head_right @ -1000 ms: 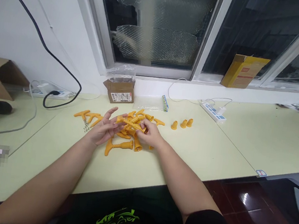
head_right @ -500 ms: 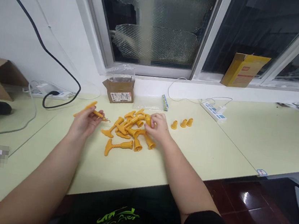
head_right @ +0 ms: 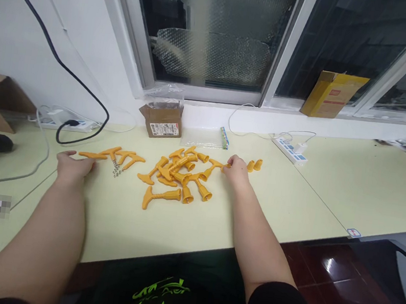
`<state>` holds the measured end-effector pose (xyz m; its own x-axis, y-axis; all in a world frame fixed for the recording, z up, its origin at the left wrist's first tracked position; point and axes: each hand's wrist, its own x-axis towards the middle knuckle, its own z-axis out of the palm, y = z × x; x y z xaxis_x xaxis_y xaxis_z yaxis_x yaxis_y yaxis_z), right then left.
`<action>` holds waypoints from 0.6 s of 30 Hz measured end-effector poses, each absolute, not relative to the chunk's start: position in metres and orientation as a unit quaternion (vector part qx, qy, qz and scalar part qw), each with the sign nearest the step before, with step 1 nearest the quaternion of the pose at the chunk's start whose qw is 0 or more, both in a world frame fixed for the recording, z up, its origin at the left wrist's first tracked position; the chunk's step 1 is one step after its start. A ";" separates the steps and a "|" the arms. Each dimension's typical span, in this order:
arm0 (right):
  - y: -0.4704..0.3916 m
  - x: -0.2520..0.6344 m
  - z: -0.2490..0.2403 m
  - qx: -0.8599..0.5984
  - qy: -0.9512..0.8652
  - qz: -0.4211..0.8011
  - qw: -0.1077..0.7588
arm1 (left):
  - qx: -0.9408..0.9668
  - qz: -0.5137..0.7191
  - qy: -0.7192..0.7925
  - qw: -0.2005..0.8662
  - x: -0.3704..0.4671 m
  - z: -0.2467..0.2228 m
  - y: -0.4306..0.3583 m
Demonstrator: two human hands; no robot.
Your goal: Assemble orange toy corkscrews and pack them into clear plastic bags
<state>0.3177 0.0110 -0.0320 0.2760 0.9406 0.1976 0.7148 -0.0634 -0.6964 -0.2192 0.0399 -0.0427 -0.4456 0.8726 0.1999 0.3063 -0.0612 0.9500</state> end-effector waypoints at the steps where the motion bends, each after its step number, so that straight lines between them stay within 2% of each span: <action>1: 0.011 0.318 -0.032 -0.718 -0.572 0.159 0.364 | 0.417 0.549 0.696 0.201 -0.220 -0.043 0.039; 4: 0.009 0.315 -0.031 -0.729 -0.547 0.152 0.383 | 0.347 0.460 0.811 0.100 -0.213 -0.038 0.037; 10: 0.007 0.305 -0.029 -0.689 -0.595 0.052 0.411 | 0.415 0.408 0.806 0.107 -0.199 -0.035 0.041; 14: 0.006 0.301 -0.031 -0.688 -0.616 0.064 0.378 | 0.431 0.409 0.797 0.109 -0.195 -0.036 0.043; 18: 0.006 0.306 -0.030 -0.714 -0.584 0.063 0.381 | 0.447 0.384 0.802 0.099 -0.191 -0.035 0.044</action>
<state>0.3059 0.0062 -0.0302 0.3104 0.8819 0.3548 0.7854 -0.0277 -0.6184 -0.1907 0.0436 -0.0351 -0.5802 0.7932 0.1850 0.6410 0.3046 0.7045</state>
